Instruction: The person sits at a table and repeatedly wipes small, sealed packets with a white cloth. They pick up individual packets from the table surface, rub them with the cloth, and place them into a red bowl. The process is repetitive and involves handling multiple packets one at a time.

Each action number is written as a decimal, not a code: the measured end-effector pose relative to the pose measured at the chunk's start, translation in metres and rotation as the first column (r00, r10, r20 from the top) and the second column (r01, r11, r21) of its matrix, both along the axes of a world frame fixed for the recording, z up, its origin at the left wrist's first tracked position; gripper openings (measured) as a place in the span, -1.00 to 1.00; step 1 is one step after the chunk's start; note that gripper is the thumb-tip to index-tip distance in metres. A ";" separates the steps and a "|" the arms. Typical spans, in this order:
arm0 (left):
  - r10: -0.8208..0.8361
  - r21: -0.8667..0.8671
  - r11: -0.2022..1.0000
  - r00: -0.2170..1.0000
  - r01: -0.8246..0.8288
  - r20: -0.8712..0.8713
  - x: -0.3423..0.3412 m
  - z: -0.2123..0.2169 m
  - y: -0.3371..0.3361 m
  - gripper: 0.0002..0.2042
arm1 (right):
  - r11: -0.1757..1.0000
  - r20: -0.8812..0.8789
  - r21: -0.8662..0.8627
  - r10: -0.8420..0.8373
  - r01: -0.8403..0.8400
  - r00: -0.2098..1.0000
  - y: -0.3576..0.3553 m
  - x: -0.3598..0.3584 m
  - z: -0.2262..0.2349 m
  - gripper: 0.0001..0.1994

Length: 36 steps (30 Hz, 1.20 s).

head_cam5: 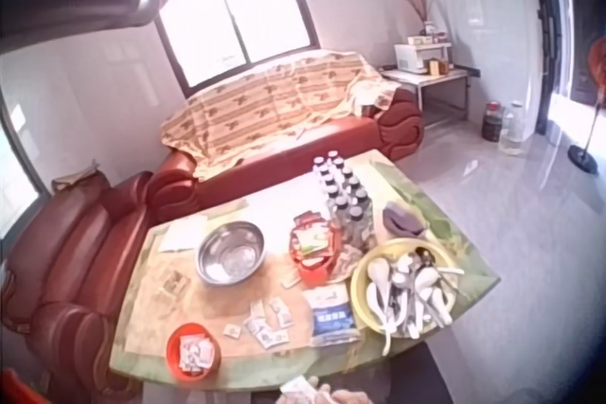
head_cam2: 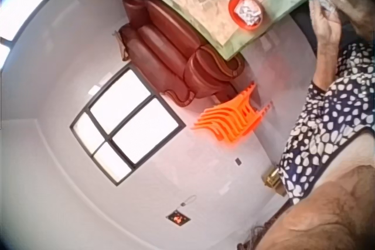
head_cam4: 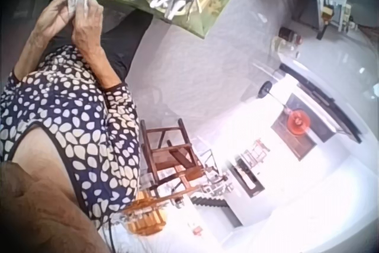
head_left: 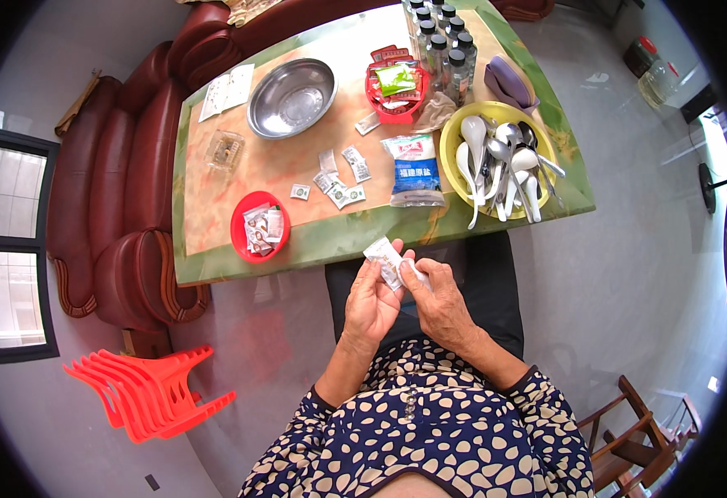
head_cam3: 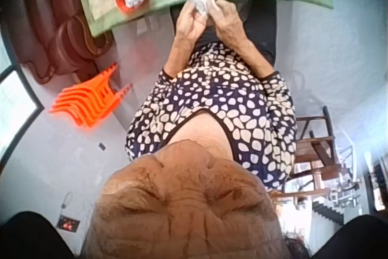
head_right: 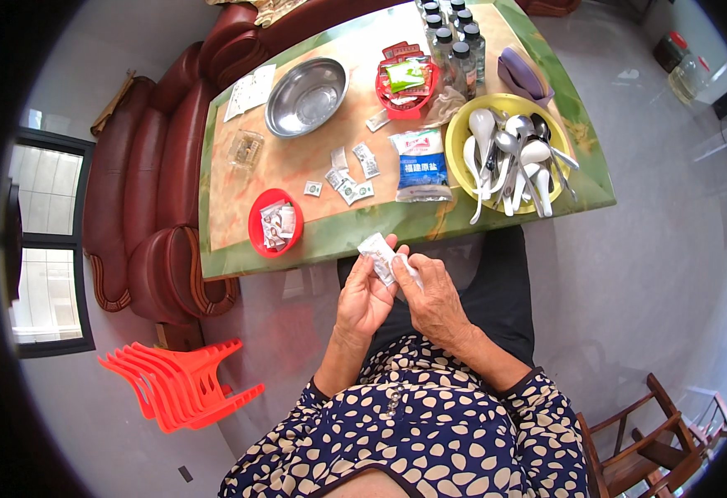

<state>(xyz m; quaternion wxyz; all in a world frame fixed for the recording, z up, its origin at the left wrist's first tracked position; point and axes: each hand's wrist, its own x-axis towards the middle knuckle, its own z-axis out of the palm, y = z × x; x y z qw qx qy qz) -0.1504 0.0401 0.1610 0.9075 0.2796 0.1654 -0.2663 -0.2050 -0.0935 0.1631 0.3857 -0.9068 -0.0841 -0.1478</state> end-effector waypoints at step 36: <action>-0.132 0.206 0.972 0.989 0.117 0.060 -0.001 0.006 0.001 -0.64 | 0.995 0.028 0.094 -0.028 0.025 0.999 -0.016 0.027 0.022 -0.55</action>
